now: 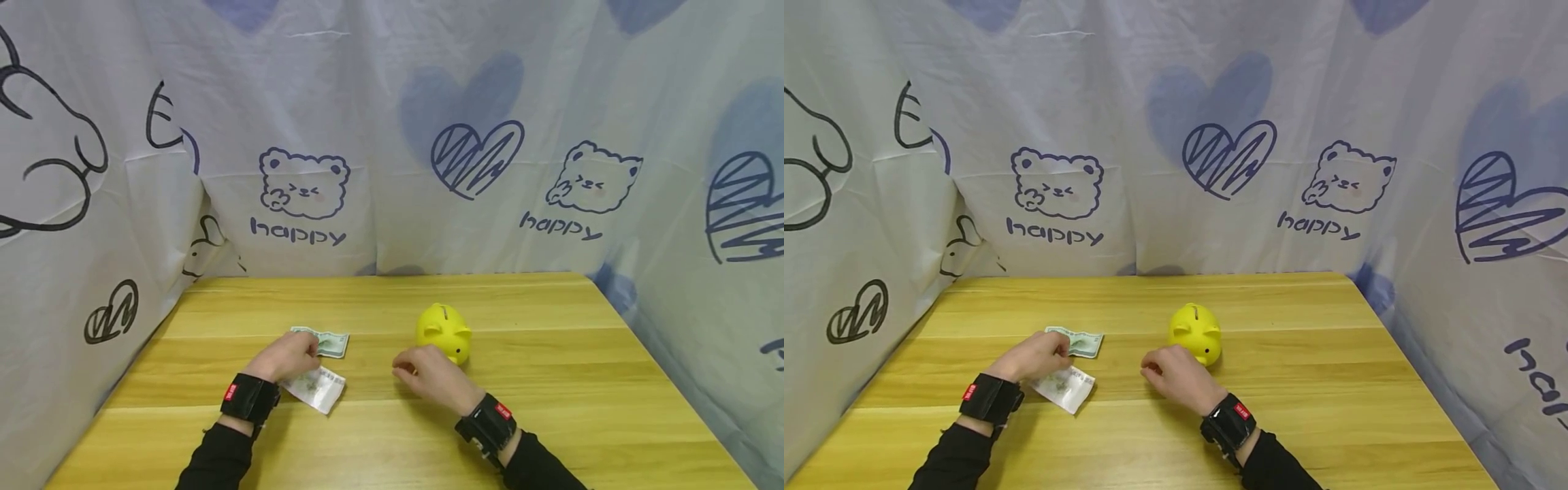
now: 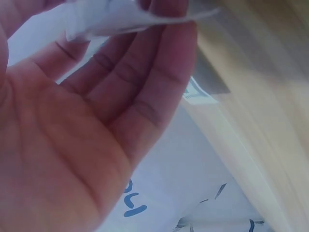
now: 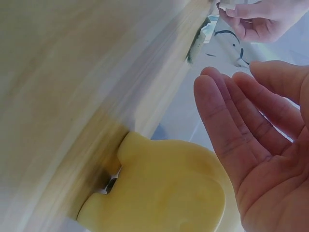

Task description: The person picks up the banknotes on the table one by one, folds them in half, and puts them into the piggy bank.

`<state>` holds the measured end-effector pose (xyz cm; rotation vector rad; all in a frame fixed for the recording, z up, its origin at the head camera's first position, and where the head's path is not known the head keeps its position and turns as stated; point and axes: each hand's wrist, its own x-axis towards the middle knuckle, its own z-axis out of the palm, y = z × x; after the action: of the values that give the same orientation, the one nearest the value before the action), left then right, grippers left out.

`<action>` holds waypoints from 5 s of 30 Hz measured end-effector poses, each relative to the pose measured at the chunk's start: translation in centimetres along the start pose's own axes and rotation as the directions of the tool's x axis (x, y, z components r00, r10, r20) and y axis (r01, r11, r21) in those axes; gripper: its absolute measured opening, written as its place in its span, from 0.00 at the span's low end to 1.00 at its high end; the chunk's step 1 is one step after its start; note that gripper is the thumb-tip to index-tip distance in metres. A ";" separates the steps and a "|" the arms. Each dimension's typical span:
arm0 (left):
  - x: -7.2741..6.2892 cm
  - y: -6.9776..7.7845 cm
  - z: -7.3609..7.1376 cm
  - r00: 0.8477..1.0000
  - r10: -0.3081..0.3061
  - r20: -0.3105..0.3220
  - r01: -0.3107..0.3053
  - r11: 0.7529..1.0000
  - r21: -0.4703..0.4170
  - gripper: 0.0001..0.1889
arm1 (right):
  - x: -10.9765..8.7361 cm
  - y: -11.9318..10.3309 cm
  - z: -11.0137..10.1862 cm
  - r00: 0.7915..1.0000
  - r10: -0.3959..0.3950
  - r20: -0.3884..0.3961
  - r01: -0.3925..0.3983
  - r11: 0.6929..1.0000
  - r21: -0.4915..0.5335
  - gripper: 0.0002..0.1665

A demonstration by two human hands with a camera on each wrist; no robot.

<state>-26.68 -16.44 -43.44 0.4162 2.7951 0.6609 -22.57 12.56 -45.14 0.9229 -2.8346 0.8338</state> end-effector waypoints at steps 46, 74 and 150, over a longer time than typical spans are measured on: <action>1.1 2.5 0.0 0.945 0.273 -0.178 -0.294 0.950 -0.108 0.09 | 0.4 -0.2 0.7 0.998 0.022 -0.066 -0.022 1.000 0.011 0.14; 2.3 5.5 1.0 0.861 0.345 -0.374 -0.421 0.896 -0.142 0.05 | 0.6 -0.8 0.4 0.966 0.010 -0.258 0.030 0.988 0.149 0.19; 2.8 7.1 3.5 0.863 0.394 -0.316 -0.496 0.781 -0.380 0.12 | 0.6 -0.4 0.3 0.933 0.038 -0.359 0.063 0.962 0.265 0.19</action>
<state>-26.66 -8.05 -43.67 0.9765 2.6109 1.5102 -22.83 11.80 -45.09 0.7175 -2.4343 1.2707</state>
